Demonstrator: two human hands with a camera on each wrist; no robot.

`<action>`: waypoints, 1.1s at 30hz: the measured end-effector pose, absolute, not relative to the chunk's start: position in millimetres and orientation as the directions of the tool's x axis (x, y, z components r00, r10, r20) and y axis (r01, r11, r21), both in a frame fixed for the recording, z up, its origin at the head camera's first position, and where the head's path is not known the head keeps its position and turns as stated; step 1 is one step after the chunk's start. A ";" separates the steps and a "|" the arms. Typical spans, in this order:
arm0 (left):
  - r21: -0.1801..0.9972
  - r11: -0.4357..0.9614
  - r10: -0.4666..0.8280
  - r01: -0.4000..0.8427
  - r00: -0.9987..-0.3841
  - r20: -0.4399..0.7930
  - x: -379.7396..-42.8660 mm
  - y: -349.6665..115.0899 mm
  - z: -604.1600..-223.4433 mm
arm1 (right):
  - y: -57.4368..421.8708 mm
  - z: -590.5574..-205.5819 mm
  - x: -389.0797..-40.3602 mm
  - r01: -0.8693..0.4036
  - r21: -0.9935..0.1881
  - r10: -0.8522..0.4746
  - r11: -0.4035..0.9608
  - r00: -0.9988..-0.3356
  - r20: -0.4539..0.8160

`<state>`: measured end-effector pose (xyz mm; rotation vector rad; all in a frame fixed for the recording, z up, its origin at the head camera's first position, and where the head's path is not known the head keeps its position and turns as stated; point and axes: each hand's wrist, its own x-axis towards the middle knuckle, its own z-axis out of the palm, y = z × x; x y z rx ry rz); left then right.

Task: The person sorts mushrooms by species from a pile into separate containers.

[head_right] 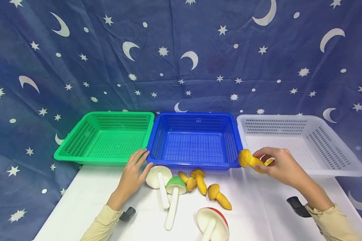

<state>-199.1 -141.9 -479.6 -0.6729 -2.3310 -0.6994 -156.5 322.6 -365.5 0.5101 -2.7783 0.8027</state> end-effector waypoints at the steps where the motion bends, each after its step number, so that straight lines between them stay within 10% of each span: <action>1: 0.308 0.731 0.287 0.609 -0.684 0.671 -199.3 -141.8 -479.6 | 324.5 -364.4 -157.5 -0.376 -0.473 -0.267 0.797 -0.921 0.283; 33: 0.303 0.738 0.292 0.603 -0.691 0.662 -199.0 -141.9 -479.8 | 377.5 -373.0 -218.1 -0.237 -0.463 -0.224 0.854 -0.971 0.085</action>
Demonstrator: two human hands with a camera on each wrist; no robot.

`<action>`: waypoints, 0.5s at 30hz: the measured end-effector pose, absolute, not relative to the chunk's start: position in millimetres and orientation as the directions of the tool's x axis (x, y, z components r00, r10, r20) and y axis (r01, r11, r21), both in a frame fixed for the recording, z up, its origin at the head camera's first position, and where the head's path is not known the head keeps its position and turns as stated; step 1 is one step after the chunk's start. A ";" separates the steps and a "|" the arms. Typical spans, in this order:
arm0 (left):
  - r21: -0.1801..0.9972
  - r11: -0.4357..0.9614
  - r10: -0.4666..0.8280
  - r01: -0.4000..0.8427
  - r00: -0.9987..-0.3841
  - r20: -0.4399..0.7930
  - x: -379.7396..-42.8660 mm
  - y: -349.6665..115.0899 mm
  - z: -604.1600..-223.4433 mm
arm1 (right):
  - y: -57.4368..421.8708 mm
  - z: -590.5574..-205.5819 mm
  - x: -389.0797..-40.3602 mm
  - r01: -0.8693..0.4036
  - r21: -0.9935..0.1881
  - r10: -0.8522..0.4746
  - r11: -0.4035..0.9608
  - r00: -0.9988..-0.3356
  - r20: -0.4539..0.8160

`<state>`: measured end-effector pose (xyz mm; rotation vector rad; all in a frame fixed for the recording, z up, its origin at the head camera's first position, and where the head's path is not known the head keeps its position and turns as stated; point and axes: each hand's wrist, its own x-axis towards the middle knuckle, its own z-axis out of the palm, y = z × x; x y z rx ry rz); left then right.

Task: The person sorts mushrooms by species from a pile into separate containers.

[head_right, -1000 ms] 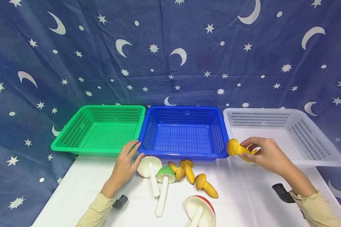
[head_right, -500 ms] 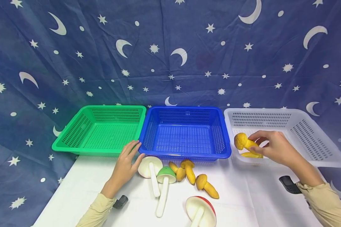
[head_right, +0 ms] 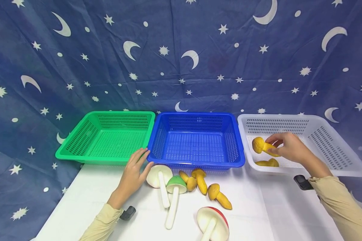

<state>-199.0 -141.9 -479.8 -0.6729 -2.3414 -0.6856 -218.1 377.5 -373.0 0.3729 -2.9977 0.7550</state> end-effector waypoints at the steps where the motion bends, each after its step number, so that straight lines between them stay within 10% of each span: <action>1: 0.302 0.739 0.292 0.602 -0.690 0.662 -199.1 -141.8 -479.3 | 379.6 -375.5 -221.2 -0.226 -0.466 -0.218 0.856 -0.973 0.071; 15: 0.286 0.743 0.298 0.605 -0.682 0.668 -198.1 -141.7 -479.5 | 397.7 -418.0 -255.0 -0.147 -0.531 -0.226 0.835 -0.970 -0.088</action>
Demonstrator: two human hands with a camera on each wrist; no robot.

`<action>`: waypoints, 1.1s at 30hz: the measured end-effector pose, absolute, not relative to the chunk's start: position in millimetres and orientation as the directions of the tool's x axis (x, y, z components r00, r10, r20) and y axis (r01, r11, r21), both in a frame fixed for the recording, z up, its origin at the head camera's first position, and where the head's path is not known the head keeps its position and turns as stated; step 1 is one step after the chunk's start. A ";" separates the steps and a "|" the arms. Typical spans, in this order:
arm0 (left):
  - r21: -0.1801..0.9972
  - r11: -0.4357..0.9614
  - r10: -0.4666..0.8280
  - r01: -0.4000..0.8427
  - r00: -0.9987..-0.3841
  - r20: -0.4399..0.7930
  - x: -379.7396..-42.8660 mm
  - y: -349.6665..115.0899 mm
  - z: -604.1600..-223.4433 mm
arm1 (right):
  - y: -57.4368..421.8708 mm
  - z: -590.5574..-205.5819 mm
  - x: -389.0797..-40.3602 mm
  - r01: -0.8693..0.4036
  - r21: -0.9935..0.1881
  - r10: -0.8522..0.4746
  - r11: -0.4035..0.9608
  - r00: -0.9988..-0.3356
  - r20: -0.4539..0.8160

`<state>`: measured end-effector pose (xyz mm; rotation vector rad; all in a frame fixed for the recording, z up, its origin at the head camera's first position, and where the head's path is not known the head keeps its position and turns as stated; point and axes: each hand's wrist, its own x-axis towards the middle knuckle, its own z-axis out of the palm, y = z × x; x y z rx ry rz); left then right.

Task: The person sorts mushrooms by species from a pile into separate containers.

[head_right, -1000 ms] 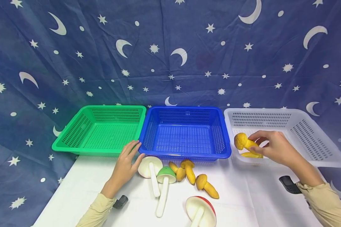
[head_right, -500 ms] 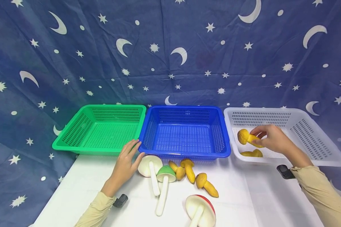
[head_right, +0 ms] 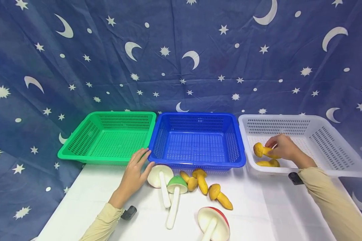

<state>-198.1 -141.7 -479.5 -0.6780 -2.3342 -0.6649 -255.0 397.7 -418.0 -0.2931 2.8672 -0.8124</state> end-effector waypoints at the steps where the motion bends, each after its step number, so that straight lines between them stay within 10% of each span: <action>1: 0.289 0.743 0.297 0.604 -0.684 0.666 -198.1 -141.6 -479.5 | 397.4 -420.0 -256.5 -0.147 -0.528 -0.232 0.837 -0.968 -0.099; 21: 0.300 0.737 0.303 0.605 -0.694 0.653 -197.0 -138.3 -480.6 | 381.8 -428.3 -243.5 -0.157 -0.446 -0.206 0.881 -0.976 -0.064; 33: 0.304 0.739 0.294 0.601 -0.694 0.658 -198.0 -142.7 -480.4 | 355.8 -405.5 -200.4 -0.269 -0.474 -0.215 0.839 -0.963 0.165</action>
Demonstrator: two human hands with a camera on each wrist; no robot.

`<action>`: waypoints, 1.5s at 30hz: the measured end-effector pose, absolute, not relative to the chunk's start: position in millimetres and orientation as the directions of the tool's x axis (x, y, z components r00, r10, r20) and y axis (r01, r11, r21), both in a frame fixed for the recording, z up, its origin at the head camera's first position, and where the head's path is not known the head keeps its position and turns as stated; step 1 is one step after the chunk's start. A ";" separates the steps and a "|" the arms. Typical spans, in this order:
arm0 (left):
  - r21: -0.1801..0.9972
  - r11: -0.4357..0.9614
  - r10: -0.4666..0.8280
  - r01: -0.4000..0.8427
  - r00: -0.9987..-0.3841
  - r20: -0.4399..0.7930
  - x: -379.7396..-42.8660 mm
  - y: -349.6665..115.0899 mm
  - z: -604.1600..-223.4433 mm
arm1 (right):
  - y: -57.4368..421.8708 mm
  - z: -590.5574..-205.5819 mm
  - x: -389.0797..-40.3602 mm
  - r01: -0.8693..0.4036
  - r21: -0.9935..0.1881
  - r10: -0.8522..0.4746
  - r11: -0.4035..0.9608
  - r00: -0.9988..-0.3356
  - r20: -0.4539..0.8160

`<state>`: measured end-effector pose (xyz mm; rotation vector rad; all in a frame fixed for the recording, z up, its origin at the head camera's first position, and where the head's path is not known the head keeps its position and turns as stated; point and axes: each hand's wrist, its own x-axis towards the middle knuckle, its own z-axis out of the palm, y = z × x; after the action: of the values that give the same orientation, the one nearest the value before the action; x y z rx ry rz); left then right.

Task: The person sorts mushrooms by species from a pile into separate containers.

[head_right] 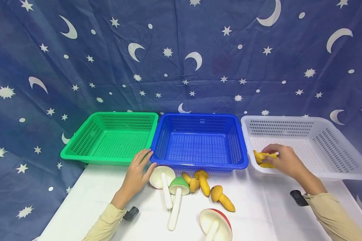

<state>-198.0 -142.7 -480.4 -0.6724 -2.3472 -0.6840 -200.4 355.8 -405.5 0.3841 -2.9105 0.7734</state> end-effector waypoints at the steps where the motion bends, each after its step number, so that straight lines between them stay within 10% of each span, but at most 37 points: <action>1: 0.306 0.742 0.292 0.597 -0.698 0.654 -197.8 -142.9 -480.9 | 352.7 -404.0 -196.8 -0.282 -0.470 -0.217 0.836 -0.958 0.189; 17: 0.301 0.738 0.291 0.604 -0.687 0.666 -198.8 -142.2 -481.4 | 297.1 -384.4 -137.6 -0.564 -0.474 -0.420 0.676 -0.823 0.382; 32: 0.293 0.734 0.287 0.613 -0.670 0.684 -199.0 -141.8 -481.1 | 259.0 -414.3 -108.6 -0.455 -0.692 -0.664 0.560 -0.746 -0.046; 45: 0.307 0.737 0.285 0.602 -0.690 0.666 -198.2 -141.7 -481.3 | 239.8 -447.8 -99.6 -0.380 -0.845 -0.788 0.375 -0.611 -0.075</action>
<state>-198.2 -141.7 -481.3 -0.6667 -2.3360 -0.6913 -99.6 239.8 -447.8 1.3787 -2.9689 1.5739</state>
